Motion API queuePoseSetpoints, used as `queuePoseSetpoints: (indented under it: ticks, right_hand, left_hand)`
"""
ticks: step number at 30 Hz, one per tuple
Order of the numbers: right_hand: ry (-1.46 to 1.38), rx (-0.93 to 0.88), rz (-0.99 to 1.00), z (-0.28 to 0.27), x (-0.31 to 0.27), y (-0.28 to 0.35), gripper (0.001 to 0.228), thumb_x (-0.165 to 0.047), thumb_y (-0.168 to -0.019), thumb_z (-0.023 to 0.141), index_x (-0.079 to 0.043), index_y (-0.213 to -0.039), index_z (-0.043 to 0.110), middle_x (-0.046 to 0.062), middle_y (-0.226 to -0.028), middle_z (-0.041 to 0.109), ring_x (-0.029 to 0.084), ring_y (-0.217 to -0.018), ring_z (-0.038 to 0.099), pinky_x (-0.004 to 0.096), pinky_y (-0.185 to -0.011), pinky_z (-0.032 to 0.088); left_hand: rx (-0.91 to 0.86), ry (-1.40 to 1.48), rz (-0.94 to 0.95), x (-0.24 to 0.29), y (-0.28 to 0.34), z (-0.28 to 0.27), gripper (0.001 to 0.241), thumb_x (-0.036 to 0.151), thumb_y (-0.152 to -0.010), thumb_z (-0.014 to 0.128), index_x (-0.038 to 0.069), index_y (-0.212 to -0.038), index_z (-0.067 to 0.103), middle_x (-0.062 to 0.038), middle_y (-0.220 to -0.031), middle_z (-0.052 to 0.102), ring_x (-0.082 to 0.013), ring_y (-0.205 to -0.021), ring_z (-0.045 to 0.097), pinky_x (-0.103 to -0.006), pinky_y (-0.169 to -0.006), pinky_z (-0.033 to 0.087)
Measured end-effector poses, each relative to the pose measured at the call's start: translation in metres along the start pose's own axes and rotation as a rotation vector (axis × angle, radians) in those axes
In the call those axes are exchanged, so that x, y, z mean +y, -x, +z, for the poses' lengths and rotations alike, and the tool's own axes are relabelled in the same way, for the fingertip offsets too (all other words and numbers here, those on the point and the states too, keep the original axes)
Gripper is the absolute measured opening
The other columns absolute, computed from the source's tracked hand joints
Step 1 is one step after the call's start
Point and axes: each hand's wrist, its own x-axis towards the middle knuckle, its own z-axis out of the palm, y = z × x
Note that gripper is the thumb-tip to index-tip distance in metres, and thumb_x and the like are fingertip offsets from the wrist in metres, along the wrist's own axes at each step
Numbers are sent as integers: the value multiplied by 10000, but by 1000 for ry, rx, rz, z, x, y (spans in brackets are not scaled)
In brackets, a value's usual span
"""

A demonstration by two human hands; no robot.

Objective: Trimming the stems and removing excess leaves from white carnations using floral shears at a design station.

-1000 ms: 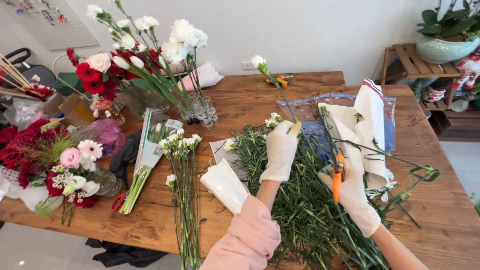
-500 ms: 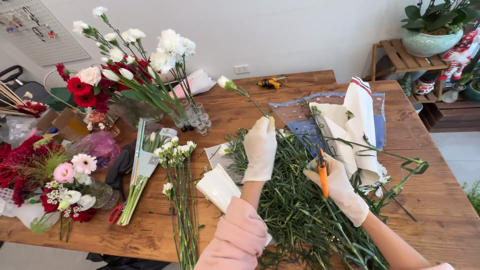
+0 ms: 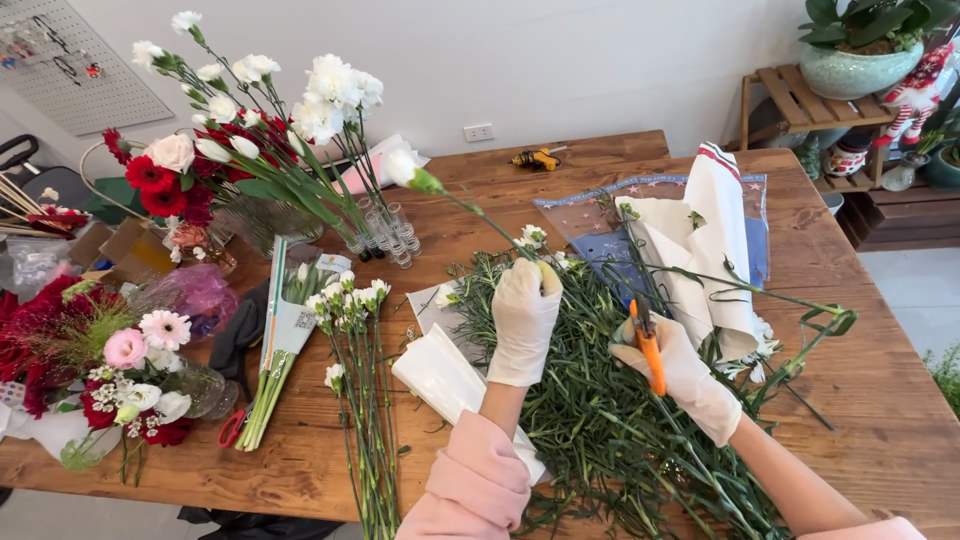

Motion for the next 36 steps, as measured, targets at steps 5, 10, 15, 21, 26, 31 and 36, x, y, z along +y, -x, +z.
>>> queuePoseSetpoints:
  ticks: [5, 10, 15, 21, 26, 31, 36]
  right_hand:
    - [26, -57, -61, 1, 5, -12, 228, 114, -681, 835, 31, -786, 650, 186, -657, 690, 238, -613, 718, 326, -623, 573]
    - [63, -58, -9, -9, -1, -12, 263, 76, -679, 852, 13, -829, 645, 130, -748, 688, 179, -705, 688, 296, -667, 558]
    - [10, -126, 59, -5, -14, -18, 295, 158, -642, 835, 31, -840, 656, 139, -790, 697, 209, -733, 699, 326, -735, 578]
    - [-38, -78, 13, -4, 3, -24, 279, 140, -697, 825, 29, -877, 643, 131, -849, 689, 183, -790, 680, 338, -766, 581]
    - [-64, 17, 36, 2, 4, -21, 299, 131, -715, 813, 16, -891, 602, 150, -817, 678, 200, -740, 691, 338, -715, 575]
    - [-73, 57, 8, 12, 4, -29, 322, 103, -699, 833, 11, -880, 584, 157, -780, 675, 222, -670, 696, 317, -674, 570]
    - [-28, 125, 3, 9, -14, -41, 327, 54, -742, 833, -3, -927, 569, 185, -853, 678, 272, -709, 705, 369, -708, 589]
  left_hand:
    - [-158, 504, -375, 18, 58, 14, 273, -22, -844, 589, 158, -687, 457, -17, -570, 508, -199, -454, 539, -217, -495, 450]
    - [-304, 984, -958, 2, -45, -35, 395, 375, -1030, 462, 153, -1341, 363, -130, -1116, 643, -99, -559, 603, -221, -525, 407]
    - [-582, 1007, -989, -2, -75, -44, 322, 452, -964, 604, 200, -1145, 690, -45, -1082, 731, -132, -680, 624, -288, -730, 419]
    - [-297, 703, -1180, -12, -25, 8, 373, 351, -926, 715, 125, -635, 655, -27, -503, 602, -98, -391, 471, -195, -428, 332]
    - [-41, 75, -352, -4, -1, 16, 442, 214, -1002, 648, 210, -587, 494, 60, -479, 548, -102, -407, 488, -161, -489, 415]
    - [-579, 709, -943, 39, -23, -16, 162, 367, -1004, 649, 216, -950, 623, -29, -885, 653, -180, -875, 628, -361, -871, 483]
    - [-865, 778, -1039, 55, 1, -32, 145, 232, -1021, 604, 154, -984, 721, -84, -990, 701, -229, -1032, 673, -382, -976, 465]
